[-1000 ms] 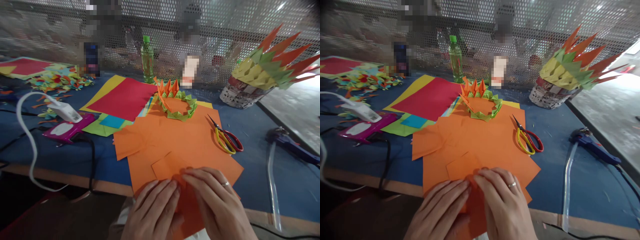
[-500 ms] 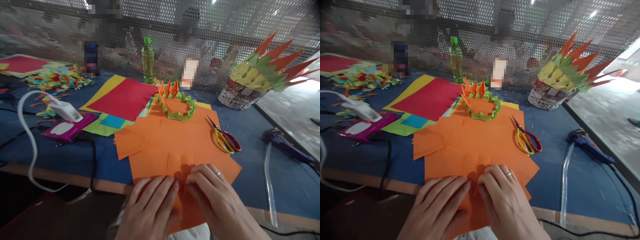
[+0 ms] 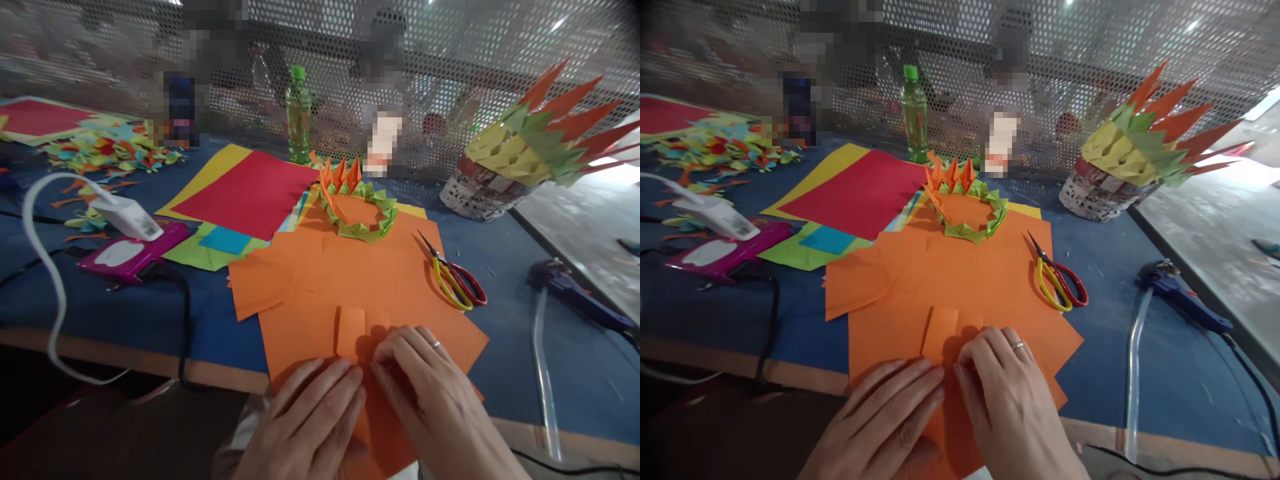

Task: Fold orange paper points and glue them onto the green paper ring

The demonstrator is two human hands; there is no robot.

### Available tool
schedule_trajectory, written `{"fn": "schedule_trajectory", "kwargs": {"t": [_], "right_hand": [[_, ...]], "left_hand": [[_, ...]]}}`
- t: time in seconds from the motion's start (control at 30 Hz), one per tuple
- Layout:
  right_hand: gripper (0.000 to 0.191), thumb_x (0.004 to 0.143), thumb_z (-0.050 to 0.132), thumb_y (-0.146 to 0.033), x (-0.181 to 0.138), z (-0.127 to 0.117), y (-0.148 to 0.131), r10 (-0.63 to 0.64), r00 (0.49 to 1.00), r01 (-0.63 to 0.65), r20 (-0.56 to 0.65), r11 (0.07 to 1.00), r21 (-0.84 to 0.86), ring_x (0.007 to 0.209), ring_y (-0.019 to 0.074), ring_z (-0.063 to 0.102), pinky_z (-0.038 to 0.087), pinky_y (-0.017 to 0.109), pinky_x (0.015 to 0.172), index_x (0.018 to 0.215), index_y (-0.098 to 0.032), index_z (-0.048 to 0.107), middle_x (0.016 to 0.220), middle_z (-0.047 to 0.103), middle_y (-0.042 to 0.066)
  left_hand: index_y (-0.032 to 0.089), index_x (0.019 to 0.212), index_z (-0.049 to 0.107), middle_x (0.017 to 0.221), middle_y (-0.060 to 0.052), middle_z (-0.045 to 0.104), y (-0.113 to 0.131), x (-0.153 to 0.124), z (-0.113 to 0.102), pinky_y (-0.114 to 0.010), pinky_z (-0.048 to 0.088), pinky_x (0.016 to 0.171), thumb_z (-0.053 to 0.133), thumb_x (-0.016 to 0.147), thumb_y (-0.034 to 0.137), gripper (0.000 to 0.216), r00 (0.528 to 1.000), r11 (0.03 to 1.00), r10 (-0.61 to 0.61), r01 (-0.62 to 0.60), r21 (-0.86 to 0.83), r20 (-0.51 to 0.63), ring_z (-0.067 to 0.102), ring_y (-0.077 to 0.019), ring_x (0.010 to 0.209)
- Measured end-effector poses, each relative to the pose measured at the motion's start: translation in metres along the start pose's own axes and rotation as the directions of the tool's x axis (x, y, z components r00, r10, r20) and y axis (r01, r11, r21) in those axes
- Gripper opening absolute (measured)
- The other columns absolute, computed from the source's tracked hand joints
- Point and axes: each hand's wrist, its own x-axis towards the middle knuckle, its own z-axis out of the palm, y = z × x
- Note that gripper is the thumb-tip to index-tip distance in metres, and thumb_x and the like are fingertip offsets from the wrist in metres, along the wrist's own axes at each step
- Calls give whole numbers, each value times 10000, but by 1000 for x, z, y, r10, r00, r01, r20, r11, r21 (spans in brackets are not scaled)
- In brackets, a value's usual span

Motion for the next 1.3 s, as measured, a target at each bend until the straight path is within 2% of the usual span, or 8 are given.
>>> {"fn": "schedule_trajectory", "kwargs": {"t": [0.1, 0.27, 0.5, 0.7, 0.87, 0.97, 1.13, 1.3], "right_hand": [[159, 998, 509, -134, 0, 2, -1, -2, 1000, 2, -24, 1000, -15, 770, 175, 492, 401, 319, 688, 869, -225, 489, 844, 571, 5], [152, 1002, 501, -136, -4, 7, 1, 19, 999, -19, -29, 1000, -11, 768, 178, 482, 381, 330, 701, 879, -225, 486, 852, 564, 7], [143, 1013, 480, -162, -9, 12, 4, 52, 998, -52, -27, 999, 11, 795, 191, 495, 375, 341, 725, 890, -233, 497, 874, 572, 18], [138, 1016, 489, -180, -9, 12, 3, 61, 997, -60, -48, 998, 12, 782, 186, 506, 367, 336, 710, 891, -233, 511, 871, 575, 17], [75, 999, 530, -180, -9, 9, 6, 52, 999, -52, 1, 997, 53, 818, 183, 510, 402, 329, 738, 956, -238, 513, 923, 583, 12], [79, 987, 577, -205, -9, 7, 8, 57, 998, -60, 32, 995, 77, 857, 188, 528, 432, 328, 760, 1006, -248, 513, 965, 591, 13], [115, 975, 591, -179, -5, 3, 10, 75, 997, -76, 22, 994, 74, 868, 184, 551, 471, 316, 753, 999, -255, 507, 959, 599, 7], [136, 970, 550, -123, -3, 1, 9, 78, 997, -78, 0, 996, 43, 829, 178, 556, 490, 309, 725, 988, -251, 504, 939, 603, 7]], "left_hand": [[102, 1160, 735, 1266, -67, 727, 2, 5, -7, -353, 337, 1244, 457, 1074, 183, 303, 1000, 999, 27, -27, 25, 10, 584, -201, 1322], [121, 1230, 701, 1270, -84, 725, 3, 10, -23, -353, 477, 1163, 510, 1045, 166, 269, 977, 999, -42, 39, 16, 208, 626, -209, 1287], [130, 1222, 710, 1232, -94, 734, -3, 3, -2, -361, 506, 1131, 506, 1052, 246, 290, 998, 999, 47, -46, 24, -41, 649, -212, 1252], [147, 1181, 732, 1169, -66, 757, 3, 11, -8, -348, 450, 1169, 526, 1057, 279, 274, 995, 1000, -23, 21, 18, 95, 666, -186, 1212], [130, 1165, 742, 1161, -45, 764, 5, 13, -5, -348, 364, 1213, 531, 1057, 216, 252, 994, 998, -60, 62, -24, 87, 650, -178, 1218], [127, 1111, 756, 1114, -40, 775, 4, 12, -1, -355, 383, 1191, 512, 1045, 136, 253, 999, 998, -51, 50, -31, -15, 663, -175, 1179], [150, 1183, 734, 1183, -25, 764, 3, 10, -6, -350, 383, 1194, 558, 1038, 164, 229, 990, 998, -59, 62, -26, 127, 644, -173, 1227], [138, 1186, 735, 1212, -43, 756, 4, 8, -9, -372, 343, 1219, 551, 1043, 185, 237, 990, 997, -61, 68, -47, 126, 631, -185, 1252]]}}
